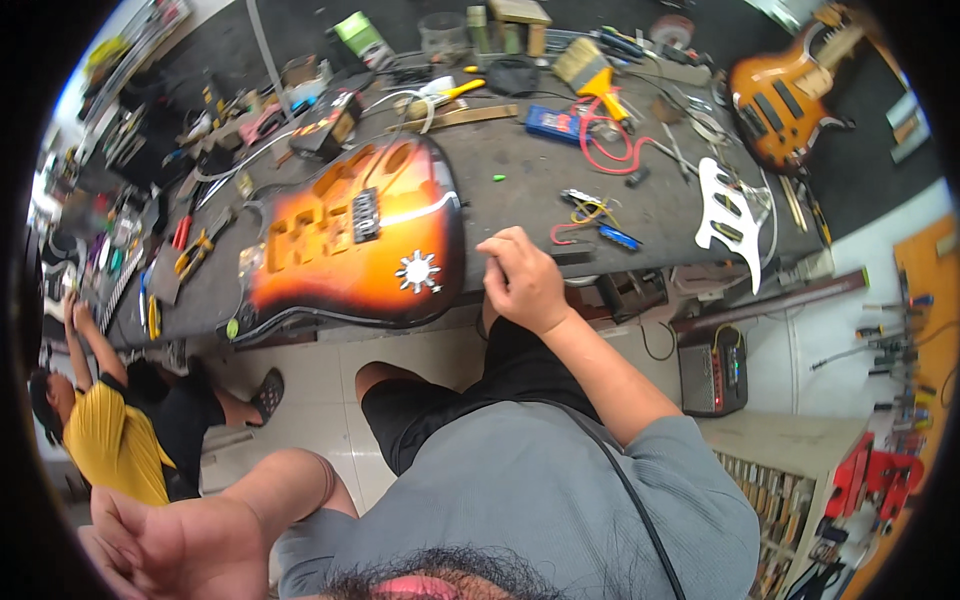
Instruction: The person tests the electronic guitar pickups using multimeter probes, then uses a yellow-handled brush to clean the surface of the pickups and the pickguard before holding the pickguard assembly to look at the internal wiring.
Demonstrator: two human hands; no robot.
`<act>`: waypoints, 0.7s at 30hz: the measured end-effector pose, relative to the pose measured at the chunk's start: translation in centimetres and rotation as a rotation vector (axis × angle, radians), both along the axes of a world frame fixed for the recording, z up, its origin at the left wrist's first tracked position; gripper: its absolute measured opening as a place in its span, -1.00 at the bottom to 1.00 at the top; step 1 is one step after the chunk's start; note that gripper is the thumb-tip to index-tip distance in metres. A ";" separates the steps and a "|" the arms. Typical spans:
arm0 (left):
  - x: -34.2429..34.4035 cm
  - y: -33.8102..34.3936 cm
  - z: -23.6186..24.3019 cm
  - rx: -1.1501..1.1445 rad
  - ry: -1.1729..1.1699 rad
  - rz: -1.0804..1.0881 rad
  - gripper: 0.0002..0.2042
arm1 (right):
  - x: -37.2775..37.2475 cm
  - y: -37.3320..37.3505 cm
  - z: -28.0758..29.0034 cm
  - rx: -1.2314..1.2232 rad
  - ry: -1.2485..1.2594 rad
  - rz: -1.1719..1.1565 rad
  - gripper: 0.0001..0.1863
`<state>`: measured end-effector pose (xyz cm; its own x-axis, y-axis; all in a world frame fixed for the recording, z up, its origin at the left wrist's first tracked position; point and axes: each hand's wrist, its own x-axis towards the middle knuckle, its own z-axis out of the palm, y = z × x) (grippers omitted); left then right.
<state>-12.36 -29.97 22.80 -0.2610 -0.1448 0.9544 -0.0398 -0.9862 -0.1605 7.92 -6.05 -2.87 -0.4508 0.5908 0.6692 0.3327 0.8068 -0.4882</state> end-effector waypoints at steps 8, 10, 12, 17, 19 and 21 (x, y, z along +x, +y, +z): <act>3.1 8.8 -10.9 -0.601 0.093 0.403 -0.79 | 4.4 -1.0 1.0 0.025 0.041 0.133 -0.58; 4.4 11.1 -14.6 -0.935 0.321 0.464 -0.75 | 7.3 -0.5 0.8 0.020 0.087 0.062 -0.61; 6.7 13.1 -18.0 -1.166 0.304 0.373 -0.68 | 9.7 0.3 1.3 -0.017 0.131 -0.049 -0.68; 10.5 19.2 -20.5 -1.232 0.512 0.492 -0.64 | 15.1 4.3 1.4 -0.011 0.162 -0.254 -0.72; 11.5 21.0 -21.1 -1.275 0.623 0.594 -0.55 | 16.4 5.6 1.7 -0.079 0.166 -0.341 -0.74; 12.2 22.2 -21.5 -1.278 0.645 0.583 -0.54 | 17.3 6.8 1.5 -0.183 0.183 -0.368 -0.75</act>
